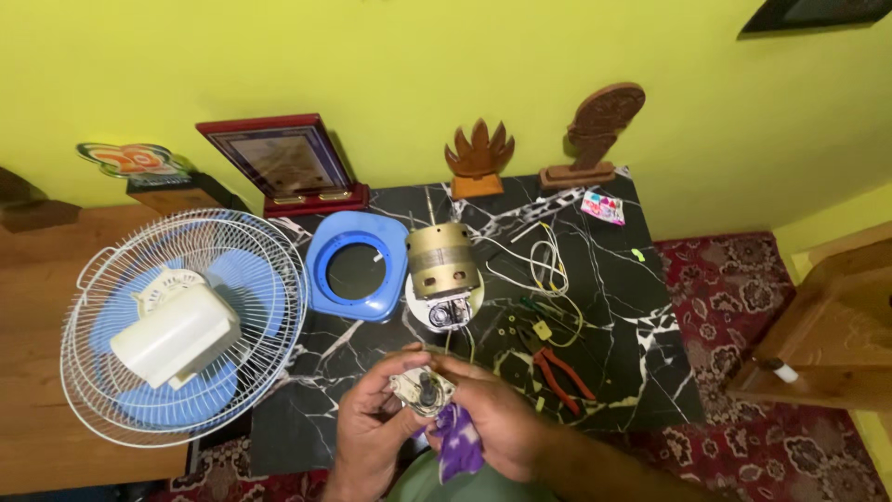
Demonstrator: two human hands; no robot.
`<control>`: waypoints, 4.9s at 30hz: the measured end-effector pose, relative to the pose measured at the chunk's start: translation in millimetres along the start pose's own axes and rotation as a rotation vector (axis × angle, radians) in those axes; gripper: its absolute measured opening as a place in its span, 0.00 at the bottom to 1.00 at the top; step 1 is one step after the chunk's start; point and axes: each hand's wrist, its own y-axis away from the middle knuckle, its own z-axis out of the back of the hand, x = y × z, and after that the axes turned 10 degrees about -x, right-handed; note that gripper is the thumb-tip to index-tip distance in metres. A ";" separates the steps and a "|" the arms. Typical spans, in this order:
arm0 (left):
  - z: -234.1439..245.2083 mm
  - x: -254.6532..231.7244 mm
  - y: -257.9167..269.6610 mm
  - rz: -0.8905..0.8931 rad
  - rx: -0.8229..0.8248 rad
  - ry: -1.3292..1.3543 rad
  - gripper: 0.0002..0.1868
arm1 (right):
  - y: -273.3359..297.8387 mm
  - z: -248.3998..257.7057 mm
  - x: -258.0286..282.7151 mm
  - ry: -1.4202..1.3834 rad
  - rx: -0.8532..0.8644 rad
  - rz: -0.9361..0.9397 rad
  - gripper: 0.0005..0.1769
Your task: The person disassembles a fan motor, cleans its components with a cloth, and uses pliers and a screwdriver to adjust and reassemble the motor. The person handles the motor, wires, and tools throughout the process.
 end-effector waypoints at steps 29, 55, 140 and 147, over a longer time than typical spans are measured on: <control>-88.9 120.9 30.6 -0.052 -0.450 0.017 0.25 | 13.8 127.6 12.7 0.425 -0.178 -0.018 0.11; -73.0 143.0 13.6 -0.028 -0.472 -0.046 0.25 | -35.7 197.3 31.2 0.625 -0.335 0.189 0.10; -67.2 206.8 -31.4 0.081 -0.557 -0.062 0.22 | -181.1 307.2 46.9 2.061 -0.053 0.963 0.05; -68.9 199.6 -28.9 0.152 -0.594 -0.117 0.23 | -182.4 308.9 43.3 2.127 -0.092 0.902 0.06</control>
